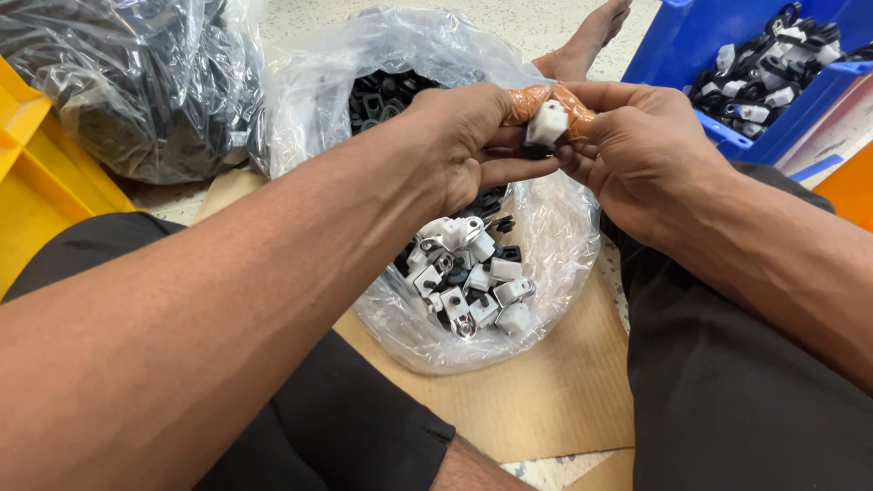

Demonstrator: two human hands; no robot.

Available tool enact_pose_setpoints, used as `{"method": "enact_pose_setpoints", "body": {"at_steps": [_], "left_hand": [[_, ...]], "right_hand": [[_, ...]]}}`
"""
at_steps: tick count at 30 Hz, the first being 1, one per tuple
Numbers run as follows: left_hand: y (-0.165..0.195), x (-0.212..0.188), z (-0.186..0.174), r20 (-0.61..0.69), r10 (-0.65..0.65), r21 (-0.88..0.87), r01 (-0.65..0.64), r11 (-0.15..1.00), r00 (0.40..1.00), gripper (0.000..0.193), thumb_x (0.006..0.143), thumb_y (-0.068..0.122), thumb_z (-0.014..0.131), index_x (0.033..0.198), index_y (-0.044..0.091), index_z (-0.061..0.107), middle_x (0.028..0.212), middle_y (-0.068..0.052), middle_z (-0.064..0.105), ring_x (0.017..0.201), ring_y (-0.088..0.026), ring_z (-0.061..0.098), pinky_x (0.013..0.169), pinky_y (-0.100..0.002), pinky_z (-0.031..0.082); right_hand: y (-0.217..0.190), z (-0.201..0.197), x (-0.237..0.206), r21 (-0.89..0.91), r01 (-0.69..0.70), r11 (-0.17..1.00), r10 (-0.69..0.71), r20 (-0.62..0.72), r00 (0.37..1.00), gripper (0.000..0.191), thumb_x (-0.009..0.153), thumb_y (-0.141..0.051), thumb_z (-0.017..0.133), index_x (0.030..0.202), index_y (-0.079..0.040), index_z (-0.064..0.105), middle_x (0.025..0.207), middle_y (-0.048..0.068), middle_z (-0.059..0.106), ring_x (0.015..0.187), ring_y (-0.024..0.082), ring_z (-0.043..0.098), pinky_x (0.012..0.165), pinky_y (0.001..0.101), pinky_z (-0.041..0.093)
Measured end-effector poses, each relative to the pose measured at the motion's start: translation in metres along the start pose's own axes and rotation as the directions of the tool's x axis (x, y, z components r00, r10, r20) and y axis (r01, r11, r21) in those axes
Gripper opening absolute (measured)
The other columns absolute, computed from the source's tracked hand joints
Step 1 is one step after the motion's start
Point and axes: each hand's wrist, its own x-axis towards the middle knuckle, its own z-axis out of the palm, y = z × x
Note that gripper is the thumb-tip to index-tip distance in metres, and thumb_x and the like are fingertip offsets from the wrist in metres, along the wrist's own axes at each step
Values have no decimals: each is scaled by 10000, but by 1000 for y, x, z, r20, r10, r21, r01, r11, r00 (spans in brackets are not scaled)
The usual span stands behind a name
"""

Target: The person sits on the floor and assembles small white and black plastic components by hand, pressing pairs of parts together. They repeatedly pick parts from a plastic-lined bag on the floor and place assembled units into a blue bin beside them.

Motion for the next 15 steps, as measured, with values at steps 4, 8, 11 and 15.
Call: {"method": "enact_pose_setpoints", "body": {"at_steps": [4, 8, 11, 15], "left_hand": [[-5, 10, 2, 104, -12, -101, 23, 995, 994, 204, 926, 71, 673, 1017, -108, 704, 919, -228, 750, 761, -262, 768, 678, -312, 693], [-16, 9, -2, 113, 42, -181, -21, 983, 993, 231, 946, 109, 643, 1039, -99, 684, 950, -225, 735, 809, -262, 779, 695, -325, 718], [-20, 8, -1, 99, 46, -146, -32, 989, 994, 262, 931, 115, 665, 1048, -118, 696, 953, -237, 745, 809, -273, 786, 703, -320, 715], [-20, 5, 3, 4, 23, -112, -23, 993, 1000, 246, 892, 72, 694, 1044, -121, 706, 948, -249, 746, 796, -312, 774, 700, -342, 707]], "right_hand": [[-4, -6, 5, 66, -43, 997, 43, -5, 999, 302, 986, -62, 577, 1246, 34, 698, 1068, 93, 705, 822, 110, 625, 763, 240, 558], [-6, -14, 6, 45, -58, 997, 52, 117, 992, 329, 1085, -201, 606, 1287, 60, 614, 1056, 76, 650, 864, 111, 635, 792, 244, 567], [-6, -13, 8, -44, -9, 999, 13, 81, 997, 262, 1006, -104, 600, 1225, 30, 647, 1058, 79, 698, 864, 112, 665, 773, 245, 575], [-7, -12, 9, -116, 18, 993, -14, 33, 999, 258, 989, -98, 592, 1196, 20, 689, 1028, 86, 706, 839, 118, 643, 715, 248, 539]]}}
